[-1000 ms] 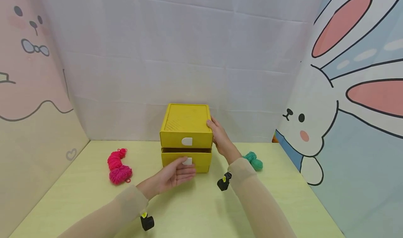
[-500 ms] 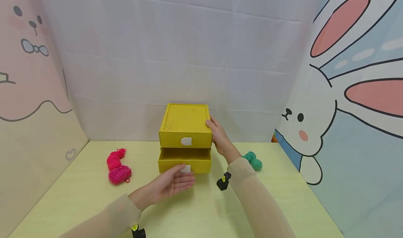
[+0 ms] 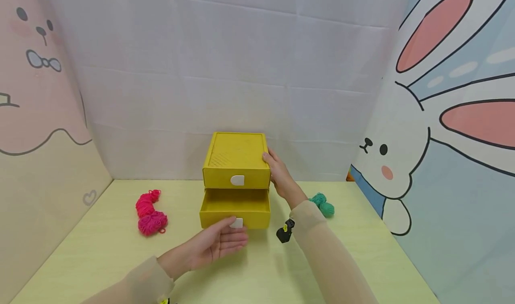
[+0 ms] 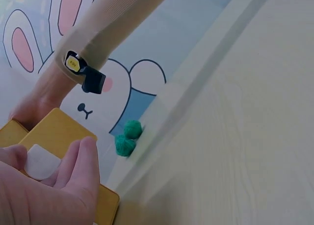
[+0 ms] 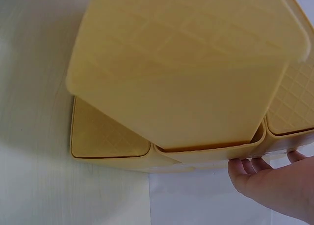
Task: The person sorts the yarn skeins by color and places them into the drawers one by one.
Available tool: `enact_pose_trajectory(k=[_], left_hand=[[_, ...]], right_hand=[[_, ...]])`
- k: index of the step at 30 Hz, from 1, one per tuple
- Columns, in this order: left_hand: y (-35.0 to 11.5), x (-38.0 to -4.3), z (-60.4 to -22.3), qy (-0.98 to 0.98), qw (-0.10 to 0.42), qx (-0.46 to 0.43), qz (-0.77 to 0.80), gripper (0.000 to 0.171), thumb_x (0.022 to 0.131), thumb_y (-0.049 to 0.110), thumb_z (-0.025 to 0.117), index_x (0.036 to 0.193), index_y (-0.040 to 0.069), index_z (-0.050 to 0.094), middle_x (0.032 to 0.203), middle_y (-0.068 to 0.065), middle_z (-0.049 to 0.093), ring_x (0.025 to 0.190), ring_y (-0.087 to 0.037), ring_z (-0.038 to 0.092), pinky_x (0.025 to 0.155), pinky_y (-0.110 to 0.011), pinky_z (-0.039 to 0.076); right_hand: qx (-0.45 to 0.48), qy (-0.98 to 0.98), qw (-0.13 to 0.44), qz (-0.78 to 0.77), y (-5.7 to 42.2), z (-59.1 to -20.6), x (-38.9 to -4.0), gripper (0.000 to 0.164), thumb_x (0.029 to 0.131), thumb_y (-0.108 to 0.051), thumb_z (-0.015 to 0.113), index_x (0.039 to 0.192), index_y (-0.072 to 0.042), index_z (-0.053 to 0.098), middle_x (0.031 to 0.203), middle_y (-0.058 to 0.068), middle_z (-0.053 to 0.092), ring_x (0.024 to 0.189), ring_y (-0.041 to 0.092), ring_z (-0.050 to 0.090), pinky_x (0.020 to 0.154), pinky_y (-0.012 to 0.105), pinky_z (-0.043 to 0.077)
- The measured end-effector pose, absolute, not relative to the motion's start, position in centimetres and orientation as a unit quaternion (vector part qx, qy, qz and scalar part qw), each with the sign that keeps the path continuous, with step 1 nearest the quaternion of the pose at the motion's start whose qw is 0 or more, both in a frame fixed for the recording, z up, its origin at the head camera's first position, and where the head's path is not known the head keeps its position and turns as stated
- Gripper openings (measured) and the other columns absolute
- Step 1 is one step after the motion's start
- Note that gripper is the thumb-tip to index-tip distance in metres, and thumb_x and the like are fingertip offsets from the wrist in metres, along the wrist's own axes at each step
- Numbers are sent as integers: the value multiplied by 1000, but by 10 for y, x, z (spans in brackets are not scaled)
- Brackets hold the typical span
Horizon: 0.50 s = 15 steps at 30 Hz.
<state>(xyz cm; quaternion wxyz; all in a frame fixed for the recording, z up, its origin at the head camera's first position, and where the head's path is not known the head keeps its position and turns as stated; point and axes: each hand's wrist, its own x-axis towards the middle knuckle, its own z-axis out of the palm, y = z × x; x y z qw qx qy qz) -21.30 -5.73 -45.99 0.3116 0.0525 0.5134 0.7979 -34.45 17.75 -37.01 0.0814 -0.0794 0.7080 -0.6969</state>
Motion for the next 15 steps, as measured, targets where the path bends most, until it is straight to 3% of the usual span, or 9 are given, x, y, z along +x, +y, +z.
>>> enact_pose_trajectory(k=[15], left_hand=[[-58,-201,-463,514,321,59,793,70,110,47,55,145,-13,54,133,-23,70,117,-27,73,107,-40,54]], right_hand=[[-77,706,81,-700,177,-371,-347,67,115,-43,40,173,-27,11,178,6,13,161,32,22,129,61,16]])
